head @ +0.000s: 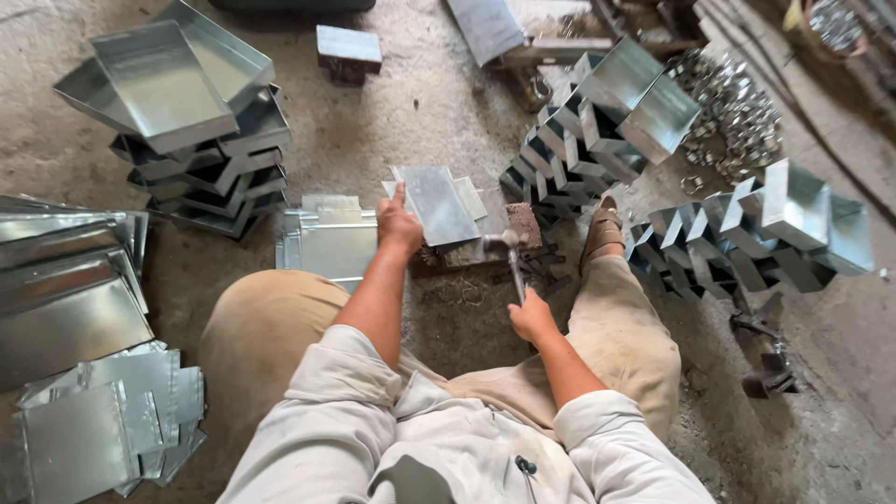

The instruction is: The person sits on the floor and uses a hammer to strike the edges of square metal sheets placed on a brick. They repeatedly pick up sheets from a stack, hammer them, and place them into a separate pile of finished pieces.

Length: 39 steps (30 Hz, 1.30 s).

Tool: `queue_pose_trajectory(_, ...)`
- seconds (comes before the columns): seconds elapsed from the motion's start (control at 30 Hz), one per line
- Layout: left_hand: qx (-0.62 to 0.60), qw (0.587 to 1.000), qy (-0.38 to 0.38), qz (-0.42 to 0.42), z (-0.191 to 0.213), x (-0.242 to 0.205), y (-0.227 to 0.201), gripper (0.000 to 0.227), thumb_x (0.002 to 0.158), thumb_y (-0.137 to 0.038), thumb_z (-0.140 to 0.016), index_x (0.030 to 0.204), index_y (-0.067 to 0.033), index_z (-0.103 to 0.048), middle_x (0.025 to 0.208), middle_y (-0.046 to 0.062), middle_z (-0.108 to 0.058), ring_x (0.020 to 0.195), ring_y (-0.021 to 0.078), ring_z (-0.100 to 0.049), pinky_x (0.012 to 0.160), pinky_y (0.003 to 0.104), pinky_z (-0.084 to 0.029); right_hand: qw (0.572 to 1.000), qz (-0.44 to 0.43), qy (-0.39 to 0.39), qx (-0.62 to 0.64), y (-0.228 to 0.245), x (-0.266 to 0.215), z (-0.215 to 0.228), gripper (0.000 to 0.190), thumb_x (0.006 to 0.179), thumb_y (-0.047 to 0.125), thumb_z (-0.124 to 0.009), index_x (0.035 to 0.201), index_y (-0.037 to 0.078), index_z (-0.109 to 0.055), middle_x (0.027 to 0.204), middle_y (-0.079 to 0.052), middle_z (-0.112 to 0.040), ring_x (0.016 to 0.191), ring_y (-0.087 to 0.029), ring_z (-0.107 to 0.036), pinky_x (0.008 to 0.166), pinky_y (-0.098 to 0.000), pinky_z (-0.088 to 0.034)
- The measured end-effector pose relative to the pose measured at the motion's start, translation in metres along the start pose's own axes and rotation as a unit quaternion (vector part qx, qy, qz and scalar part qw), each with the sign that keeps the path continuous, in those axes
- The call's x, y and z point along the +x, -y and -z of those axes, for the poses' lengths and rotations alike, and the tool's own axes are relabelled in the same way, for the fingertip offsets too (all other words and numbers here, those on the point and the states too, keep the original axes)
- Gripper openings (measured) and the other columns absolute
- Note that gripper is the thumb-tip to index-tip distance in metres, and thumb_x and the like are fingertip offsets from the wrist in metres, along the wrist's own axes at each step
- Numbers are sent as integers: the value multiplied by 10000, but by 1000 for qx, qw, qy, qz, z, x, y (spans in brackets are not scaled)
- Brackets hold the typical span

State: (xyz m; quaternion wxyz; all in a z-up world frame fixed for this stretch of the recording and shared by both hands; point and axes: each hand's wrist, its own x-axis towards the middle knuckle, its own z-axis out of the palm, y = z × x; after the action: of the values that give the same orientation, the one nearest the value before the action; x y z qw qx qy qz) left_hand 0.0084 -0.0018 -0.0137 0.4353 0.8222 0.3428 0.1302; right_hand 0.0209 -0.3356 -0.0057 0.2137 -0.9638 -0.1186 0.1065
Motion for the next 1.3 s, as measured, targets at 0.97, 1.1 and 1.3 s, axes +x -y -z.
queue_pose_trajectory(0.97, -65, 990, 4, 127, 68, -62, -44, 476, 775, -37, -610, 1225, -104, -748, 1030, 178, -766, 951, 300, -765, 824, 389, -599, 818, 16, 26, 575, 103, -107, 176, 335, 966, 369, -706, 857, 111, -523, 500, 35, -419, 357, -87, -392, 322, -290, -298)
queue_pose_trajectory(1.1, -61, 990, -17, 129, 70, -55, -65, 337, 742, -1, -608, 1047, -20, -749, 966, 205, -758, 854, 349, -773, 679, 442, -621, 802, 28, 23, 596, 86, -89, 183, 297, 968, 333, -706, 856, 120, -531, 500, 35, -419, 351, -90, -391, 317, -292, -297)
queue_pose_trajectory(1.3, -1, 996, -30, 83, 45, -28, -68, 333, 772, -25, -603, 1088, -1, -705, 963, 222, -736, 803, 339, -760, 626, 416, -597, 821, 13, 28, 570, 56, -80, 185, 265, 978, 289, -701, 853, 119, -540, 514, 29, -434, 360, -88, -404, 318, -290, -304)
